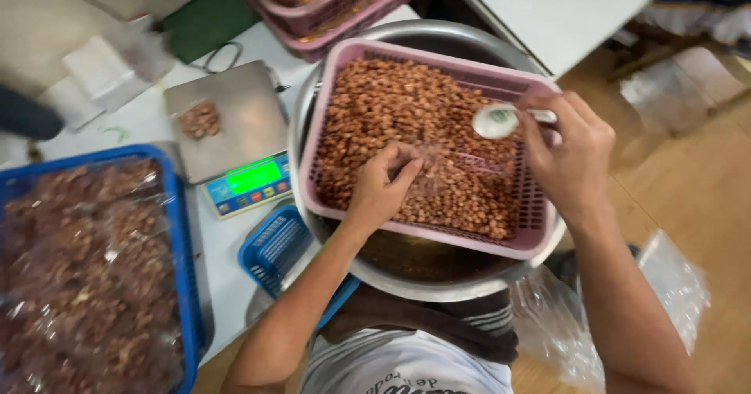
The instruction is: The person scoops roasted peanuts from a pink basket into small plastic bags using a white spoon, weighs each bag on a digital scale, and places the filled bags into a blue tray. The process repeats continuously throughout the clip.
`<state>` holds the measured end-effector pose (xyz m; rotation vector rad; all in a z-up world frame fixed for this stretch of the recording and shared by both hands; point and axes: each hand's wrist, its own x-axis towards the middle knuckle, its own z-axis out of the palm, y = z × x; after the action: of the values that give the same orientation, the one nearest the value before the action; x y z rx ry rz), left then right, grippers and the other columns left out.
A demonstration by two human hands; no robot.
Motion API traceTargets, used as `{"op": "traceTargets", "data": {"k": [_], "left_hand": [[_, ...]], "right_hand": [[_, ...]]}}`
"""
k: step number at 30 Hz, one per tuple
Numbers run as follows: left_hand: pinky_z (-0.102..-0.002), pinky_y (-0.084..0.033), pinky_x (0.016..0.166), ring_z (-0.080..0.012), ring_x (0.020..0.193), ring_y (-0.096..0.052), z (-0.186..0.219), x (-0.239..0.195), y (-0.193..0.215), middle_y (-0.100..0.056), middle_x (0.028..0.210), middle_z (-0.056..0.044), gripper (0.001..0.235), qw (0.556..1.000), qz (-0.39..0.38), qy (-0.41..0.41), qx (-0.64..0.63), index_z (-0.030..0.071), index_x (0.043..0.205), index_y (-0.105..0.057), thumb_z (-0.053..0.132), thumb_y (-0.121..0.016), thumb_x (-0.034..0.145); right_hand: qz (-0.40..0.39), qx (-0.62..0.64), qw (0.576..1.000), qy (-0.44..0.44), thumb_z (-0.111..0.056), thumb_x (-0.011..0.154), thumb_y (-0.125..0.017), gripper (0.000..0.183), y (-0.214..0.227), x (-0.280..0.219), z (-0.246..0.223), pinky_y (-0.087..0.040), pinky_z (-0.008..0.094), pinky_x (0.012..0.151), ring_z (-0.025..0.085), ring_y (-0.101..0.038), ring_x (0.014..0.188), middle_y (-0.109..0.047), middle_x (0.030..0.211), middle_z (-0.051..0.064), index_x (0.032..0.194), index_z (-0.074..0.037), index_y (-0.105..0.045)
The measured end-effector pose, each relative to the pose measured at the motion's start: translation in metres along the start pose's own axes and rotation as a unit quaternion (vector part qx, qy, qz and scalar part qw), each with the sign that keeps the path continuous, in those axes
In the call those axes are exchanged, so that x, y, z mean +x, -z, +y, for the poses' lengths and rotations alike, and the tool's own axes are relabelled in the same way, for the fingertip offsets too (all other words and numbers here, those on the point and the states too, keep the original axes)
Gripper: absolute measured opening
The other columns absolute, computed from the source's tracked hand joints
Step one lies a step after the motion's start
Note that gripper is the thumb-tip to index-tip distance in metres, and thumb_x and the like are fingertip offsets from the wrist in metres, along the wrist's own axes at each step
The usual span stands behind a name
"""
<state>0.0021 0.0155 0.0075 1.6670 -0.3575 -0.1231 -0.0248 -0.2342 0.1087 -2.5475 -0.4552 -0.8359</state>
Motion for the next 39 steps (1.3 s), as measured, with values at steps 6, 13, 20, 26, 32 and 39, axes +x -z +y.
{"op": "traceTargets", "data": {"k": [6,13,20,26,32,39], "left_hand": [[-0.029,-0.059,0.09,-0.0144,0.097,-0.074,0.017,0.037,0.115,-0.078,0.1,0.0,0.011,0.986,0.159,-0.042,0.019,0.015,0.098,-0.068,0.025,-0.065,0.099],[-0.067,-0.017,0.116,-0.0237,0.12,-0.06,-0.141,0.037,0.21,-0.072,0.112,0.005,0.007,0.78,0.275,-0.096,0.554,0.026,0.098,-0.074,0.028,-0.076,0.092],[-0.051,-0.046,0.109,-0.0434,0.128,-0.054,-0.145,-0.015,0.251,-0.051,0.141,-0.023,0.057,0.769,0.334,0.025,0.544,0.0,0.137,-0.056,-0.011,-0.075,0.085],[-0.032,-0.059,0.077,-0.0266,0.083,-0.077,-0.108,-0.002,0.256,-0.074,0.085,-0.009,0.006,0.865,0.396,-0.14,0.275,0.011,0.104,-0.07,0.012,-0.07,0.11],[-0.027,-0.065,0.091,-0.0162,0.098,-0.078,-0.066,-0.003,0.189,-0.072,0.105,-0.003,0.017,0.912,0.317,-0.005,-0.259,0.024,0.123,-0.05,0.034,-0.054,0.111],[-0.036,-0.063,0.088,-0.024,0.092,-0.076,0.052,-0.033,0.08,-0.076,0.099,-0.013,0.042,0.967,0.009,0.063,-0.248,0.009,0.114,-0.07,-0.01,-0.079,0.078]], "right_hand": [[-0.099,0.0,0.994,-0.035,0.003,0.098,-0.076,0.009,-0.028,-0.033,0.019,-0.055,0.036,0.077,0.024,-0.07,0.089,-0.075,0.105,0.014,0.106,0.0,-0.074],[-0.116,0.005,0.991,-0.066,-0.005,0.086,-0.078,0.011,-0.094,-0.078,0.04,-0.055,0.041,0.076,0.035,-0.072,0.083,-0.07,0.081,0.012,0.095,-0.01,-0.076],[-0.142,0.106,0.965,-0.194,-0.006,0.084,-0.079,0.011,-0.082,-0.069,0.0,-0.057,0.041,0.073,0.036,-0.073,0.086,-0.073,0.083,0.016,0.094,-0.006,-0.075],[-0.106,0.163,0.942,-0.272,-0.007,0.088,-0.078,0.013,-0.072,-0.064,0.006,-0.059,0.036,0.075,0.028,-0.075,0.092,-0.077,0.088,0.013,0.1,-0.011,-0.079],[-0.139,0.153,0.944,-0.257,-0.008,0.084,-0.079,0.012,-0.087,-0.079,-0.006,-0.059,0.04,0.075,0.031,-0.076,0.086,-0.077,0.084,0.013,0.095,-0.013,-0.08],[-0.106,0.197,0.926,-0.304,-0.004,0.089,-0.077,0.014,-0.064,-0.073,0.012,-0.058,0.038,0.079,0.027,-0.075,0.086,-0.077,0.089,0.014,0.101,-0.01,-0.08]]}}
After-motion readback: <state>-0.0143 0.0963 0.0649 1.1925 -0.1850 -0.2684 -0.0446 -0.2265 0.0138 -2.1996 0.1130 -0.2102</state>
